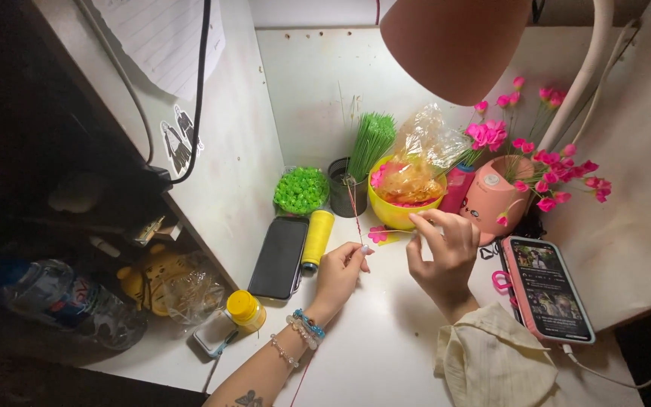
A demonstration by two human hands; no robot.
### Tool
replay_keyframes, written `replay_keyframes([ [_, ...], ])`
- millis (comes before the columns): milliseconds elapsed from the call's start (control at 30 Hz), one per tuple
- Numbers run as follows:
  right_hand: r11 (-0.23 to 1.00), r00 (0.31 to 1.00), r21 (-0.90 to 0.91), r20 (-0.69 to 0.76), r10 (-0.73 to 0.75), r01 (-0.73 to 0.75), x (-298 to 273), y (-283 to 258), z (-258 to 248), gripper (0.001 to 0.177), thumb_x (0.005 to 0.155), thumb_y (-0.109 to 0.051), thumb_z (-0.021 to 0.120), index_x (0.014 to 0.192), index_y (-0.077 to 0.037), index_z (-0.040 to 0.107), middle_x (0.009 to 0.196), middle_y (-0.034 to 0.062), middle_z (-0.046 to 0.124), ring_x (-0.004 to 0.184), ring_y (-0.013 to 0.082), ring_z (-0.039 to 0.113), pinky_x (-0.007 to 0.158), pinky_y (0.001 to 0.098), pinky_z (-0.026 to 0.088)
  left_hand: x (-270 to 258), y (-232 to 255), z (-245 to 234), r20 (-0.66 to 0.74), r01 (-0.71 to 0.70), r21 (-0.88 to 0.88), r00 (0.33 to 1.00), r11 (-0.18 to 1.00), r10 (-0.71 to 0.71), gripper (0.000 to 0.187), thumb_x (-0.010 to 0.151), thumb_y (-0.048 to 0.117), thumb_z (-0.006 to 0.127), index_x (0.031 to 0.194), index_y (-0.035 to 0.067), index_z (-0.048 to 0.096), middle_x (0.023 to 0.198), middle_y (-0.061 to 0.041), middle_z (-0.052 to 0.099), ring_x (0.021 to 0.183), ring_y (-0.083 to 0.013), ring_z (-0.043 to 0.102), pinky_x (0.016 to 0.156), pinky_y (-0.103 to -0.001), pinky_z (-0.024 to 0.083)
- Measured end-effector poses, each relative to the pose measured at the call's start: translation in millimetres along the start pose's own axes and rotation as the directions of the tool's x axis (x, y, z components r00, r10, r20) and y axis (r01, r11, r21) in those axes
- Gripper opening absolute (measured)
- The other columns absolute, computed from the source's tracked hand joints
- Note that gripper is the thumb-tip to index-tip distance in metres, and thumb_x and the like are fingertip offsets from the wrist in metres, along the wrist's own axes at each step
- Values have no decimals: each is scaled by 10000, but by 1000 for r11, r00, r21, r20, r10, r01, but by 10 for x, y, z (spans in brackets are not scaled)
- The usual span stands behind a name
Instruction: Tying a thin pink string into a knot or around an object on a desk.
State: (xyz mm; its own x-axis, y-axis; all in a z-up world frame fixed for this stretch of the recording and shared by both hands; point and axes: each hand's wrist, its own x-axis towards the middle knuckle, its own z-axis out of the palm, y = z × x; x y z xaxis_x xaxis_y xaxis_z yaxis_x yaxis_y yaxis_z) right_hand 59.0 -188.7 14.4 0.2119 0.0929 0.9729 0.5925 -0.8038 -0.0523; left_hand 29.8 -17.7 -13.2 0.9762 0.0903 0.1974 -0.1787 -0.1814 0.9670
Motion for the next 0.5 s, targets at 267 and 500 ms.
replay_keyframes([
  [267, 935, 936, 306, -237, 259, -181, 203, 69, -180, 303, 750, 19, 426, 1017, 31, 569, 1018, 170, 524, 922, 309, 476, 869, 398, 343, -53, -30, 14, 34, -70, 42, 997, 997, 68, 189, 897, 119, 521, 871, 30, 685, 566, -77, 629, 447, -151, 520, 452, -231, 417],
  [500, 878, 960, 431, -83, 269, -209, 88, 43, -75, 295, 671, 95, 453, 936, 25, 562, 911, 168, 565, 762, 259, 520, 712, 345, 438, -61, -9, -1, 33, -36, 34, 999, 999, 35, 199, 880, 138, 500, 847, 59, 679, 578, -7, 633, 466, -109, 505, 495, -236, 424],
])
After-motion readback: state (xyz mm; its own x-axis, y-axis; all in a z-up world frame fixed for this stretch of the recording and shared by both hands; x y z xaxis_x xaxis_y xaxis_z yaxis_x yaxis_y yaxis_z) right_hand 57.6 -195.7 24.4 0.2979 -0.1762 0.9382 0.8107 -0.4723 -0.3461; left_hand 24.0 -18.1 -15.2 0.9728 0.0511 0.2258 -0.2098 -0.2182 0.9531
